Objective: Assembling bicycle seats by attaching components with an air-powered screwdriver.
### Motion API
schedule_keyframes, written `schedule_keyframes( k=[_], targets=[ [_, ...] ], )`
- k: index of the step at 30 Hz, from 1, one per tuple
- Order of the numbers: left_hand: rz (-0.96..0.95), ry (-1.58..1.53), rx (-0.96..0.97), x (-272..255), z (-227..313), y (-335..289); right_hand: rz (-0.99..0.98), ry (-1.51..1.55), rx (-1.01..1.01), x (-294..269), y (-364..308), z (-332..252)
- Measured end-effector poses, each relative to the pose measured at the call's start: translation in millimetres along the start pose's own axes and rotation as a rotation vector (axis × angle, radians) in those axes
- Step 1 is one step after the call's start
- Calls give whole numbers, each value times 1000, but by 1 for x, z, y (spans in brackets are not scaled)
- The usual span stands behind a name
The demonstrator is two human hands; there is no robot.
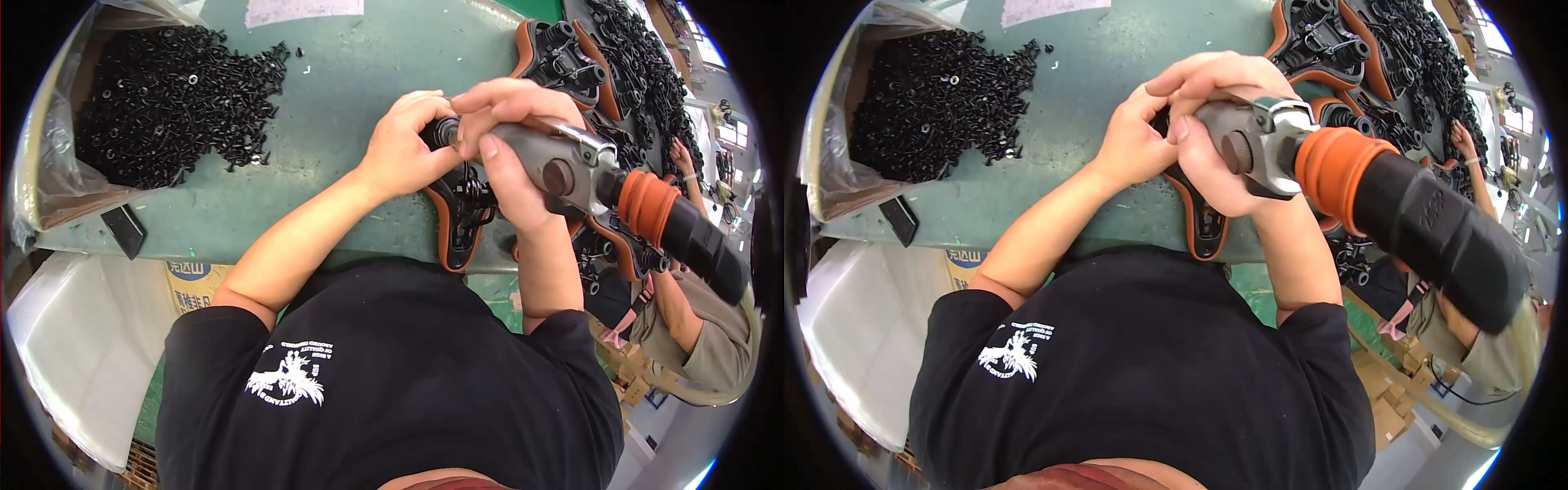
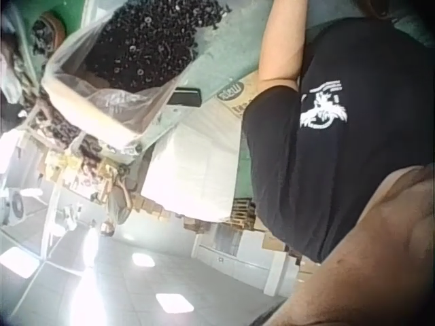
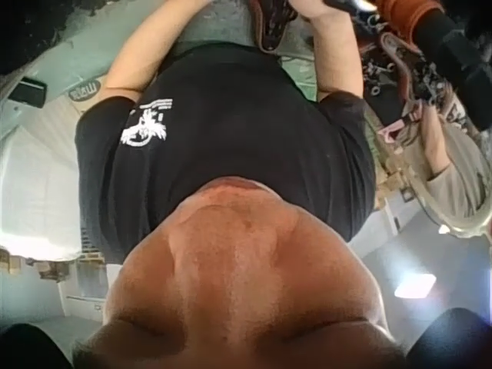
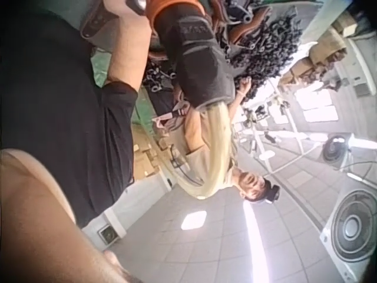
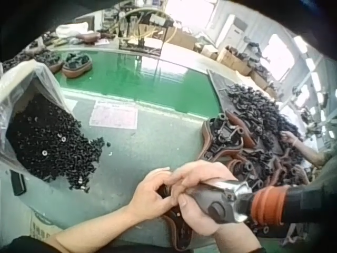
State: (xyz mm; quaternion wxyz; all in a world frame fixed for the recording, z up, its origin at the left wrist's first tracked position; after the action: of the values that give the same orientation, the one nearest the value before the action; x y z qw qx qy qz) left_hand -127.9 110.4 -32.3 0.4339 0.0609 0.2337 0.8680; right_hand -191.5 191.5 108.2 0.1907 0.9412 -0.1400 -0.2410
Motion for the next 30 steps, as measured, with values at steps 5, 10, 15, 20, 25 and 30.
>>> schedule_keyframes(
  k=[5, 10, 15, 20, 25, 30],
  targets=[
    [-274, 82, -64, -25, 26, -15, 62, 224, -73, -12, -25, -44],
    [22, 1051, 92, -123, 4, 42, 210, 313, -144, -44, -45, -77],
    [-177, 1219, 93, -156, -39, 60, 240, 348, -138, -57, -64, -66],
    [-42, -429, -539, -69, 8, 29, 321, 396, -187, -83, -89, -87],
    [-309, -1070, -825, 29, 74, -21, 353, 513, -282, -92, -100, -101],
    [-439, -1148, -630, 53, 87, -26, 283, 495, -156, -102, -108, -100]
  ],
)
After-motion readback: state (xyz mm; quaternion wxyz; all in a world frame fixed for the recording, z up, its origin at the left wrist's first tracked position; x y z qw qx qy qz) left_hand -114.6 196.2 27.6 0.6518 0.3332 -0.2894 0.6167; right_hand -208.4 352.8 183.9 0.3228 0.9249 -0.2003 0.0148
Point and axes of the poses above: each hand's wrist, its own y-axis towards the middle knuckle, its own x-axis out of the palm, z = x × y, the point moved 7 cm from there along y, towards the middle knuckle, and after that the axes turned 2 degrees about x, right-handed, at the moved point
